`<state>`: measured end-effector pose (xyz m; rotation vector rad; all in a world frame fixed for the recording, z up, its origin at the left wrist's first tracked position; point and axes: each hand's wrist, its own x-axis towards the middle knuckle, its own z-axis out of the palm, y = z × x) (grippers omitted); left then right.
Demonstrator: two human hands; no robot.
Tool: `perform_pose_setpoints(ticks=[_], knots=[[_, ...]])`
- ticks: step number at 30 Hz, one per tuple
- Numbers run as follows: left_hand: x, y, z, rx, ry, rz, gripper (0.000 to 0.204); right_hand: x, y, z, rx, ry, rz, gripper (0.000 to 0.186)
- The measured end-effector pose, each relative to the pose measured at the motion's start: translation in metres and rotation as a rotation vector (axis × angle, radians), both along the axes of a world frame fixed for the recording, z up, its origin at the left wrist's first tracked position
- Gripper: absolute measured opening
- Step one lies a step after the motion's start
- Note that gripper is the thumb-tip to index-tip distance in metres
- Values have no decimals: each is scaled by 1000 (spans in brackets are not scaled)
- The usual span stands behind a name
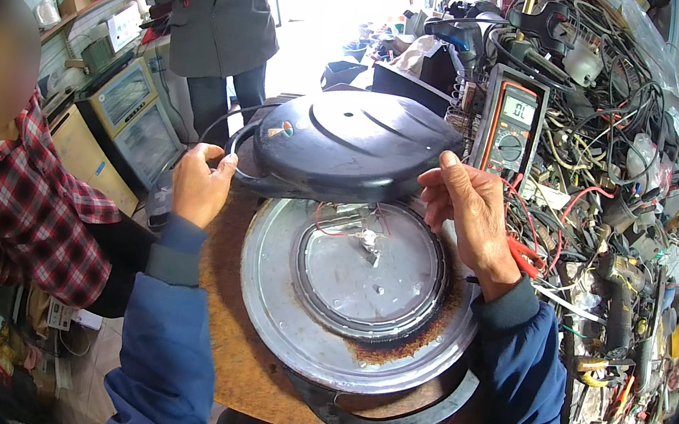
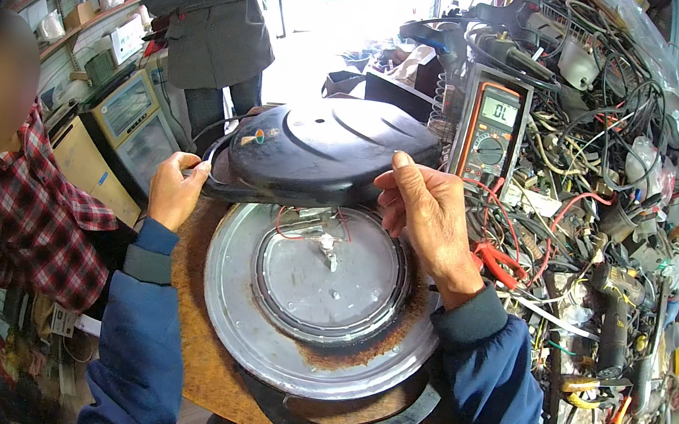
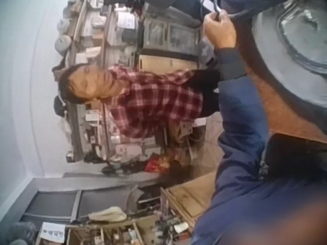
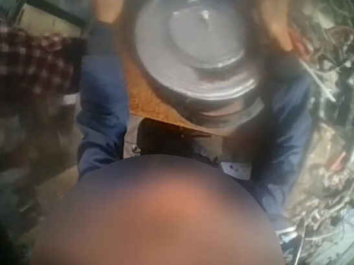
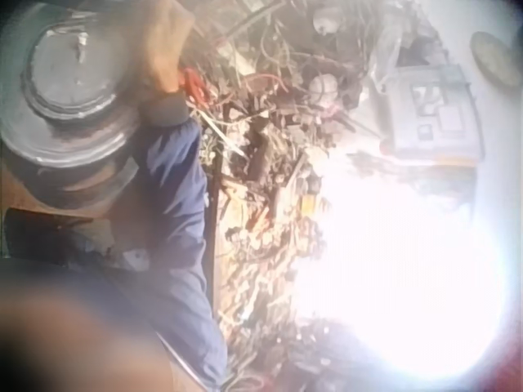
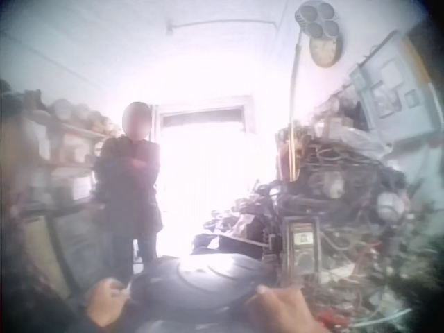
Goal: The person uses a screwdriver to manipulate a small component on the bottom of a black electric kettle. They then use a multimeter to test the electrical continuity of the kettle's internal wiring.
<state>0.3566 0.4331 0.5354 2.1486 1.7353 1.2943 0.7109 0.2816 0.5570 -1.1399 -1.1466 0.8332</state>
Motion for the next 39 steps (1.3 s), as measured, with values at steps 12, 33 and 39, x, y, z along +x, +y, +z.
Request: perform_pose_setpoints(ticks=[12,33,39], knots=[[-6,9,-2,61,34,-15,35,4,-23,41,100,-9,-31,48],[-1,-2,8,166,-173,-42,49,49,-122,-13,21,-453,-633,19],[-11,-20,7,142,196,-194,29,61,-118,-29,142,-786,-686,16]])
